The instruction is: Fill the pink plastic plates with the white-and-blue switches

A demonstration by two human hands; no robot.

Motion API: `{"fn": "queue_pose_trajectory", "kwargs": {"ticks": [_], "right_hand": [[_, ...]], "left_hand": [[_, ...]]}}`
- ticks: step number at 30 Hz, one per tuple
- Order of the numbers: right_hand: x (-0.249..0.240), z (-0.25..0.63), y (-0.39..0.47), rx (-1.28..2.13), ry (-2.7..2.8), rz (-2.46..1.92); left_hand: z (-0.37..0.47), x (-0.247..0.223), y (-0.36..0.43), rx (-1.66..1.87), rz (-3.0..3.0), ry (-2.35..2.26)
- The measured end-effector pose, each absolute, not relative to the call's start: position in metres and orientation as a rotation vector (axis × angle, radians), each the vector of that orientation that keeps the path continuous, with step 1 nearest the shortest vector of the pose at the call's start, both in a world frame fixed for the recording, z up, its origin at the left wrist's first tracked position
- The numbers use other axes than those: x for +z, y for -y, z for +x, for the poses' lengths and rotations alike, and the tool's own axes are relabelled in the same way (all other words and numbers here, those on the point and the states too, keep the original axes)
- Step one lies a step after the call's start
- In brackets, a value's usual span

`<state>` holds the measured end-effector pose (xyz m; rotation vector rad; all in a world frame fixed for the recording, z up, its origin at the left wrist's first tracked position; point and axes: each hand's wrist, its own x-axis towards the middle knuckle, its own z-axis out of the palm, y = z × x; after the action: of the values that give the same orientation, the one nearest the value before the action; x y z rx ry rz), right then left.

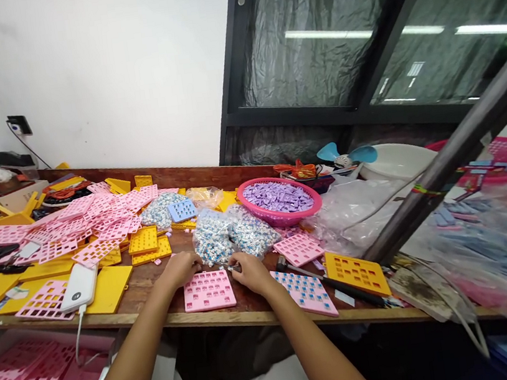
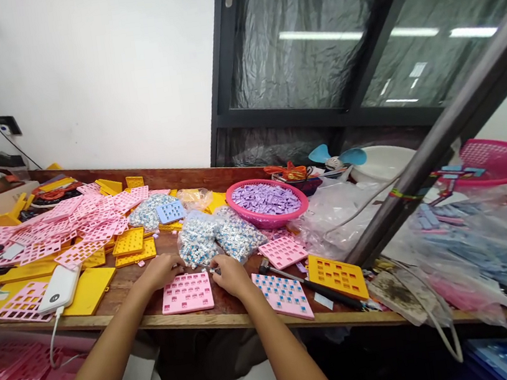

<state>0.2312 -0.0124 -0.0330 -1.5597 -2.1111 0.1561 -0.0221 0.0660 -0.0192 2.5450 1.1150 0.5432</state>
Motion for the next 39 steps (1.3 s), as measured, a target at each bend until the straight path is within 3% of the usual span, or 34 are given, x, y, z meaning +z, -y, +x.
{"fn": "queue_pose_trajectory", "kwargs": {"ticks": [11,19,39], "right_hand": [[-0.031,0.215,0.008,0.281,2.086,-1.386],[-0.04,0.213,0.012,0.31,2.062,-1.298],[-0.042,0.2,0.017,0.456,1.948,-1.266]], "left_hand": [[-0.053,-0.026,-0.005,0.588,2.583,-1.269],[-0.043,-0.044,-0.009,0.652,2.539,-1.456],[-0.05,-0.047,-0.014,0.744,2.458,-1.42]]}}
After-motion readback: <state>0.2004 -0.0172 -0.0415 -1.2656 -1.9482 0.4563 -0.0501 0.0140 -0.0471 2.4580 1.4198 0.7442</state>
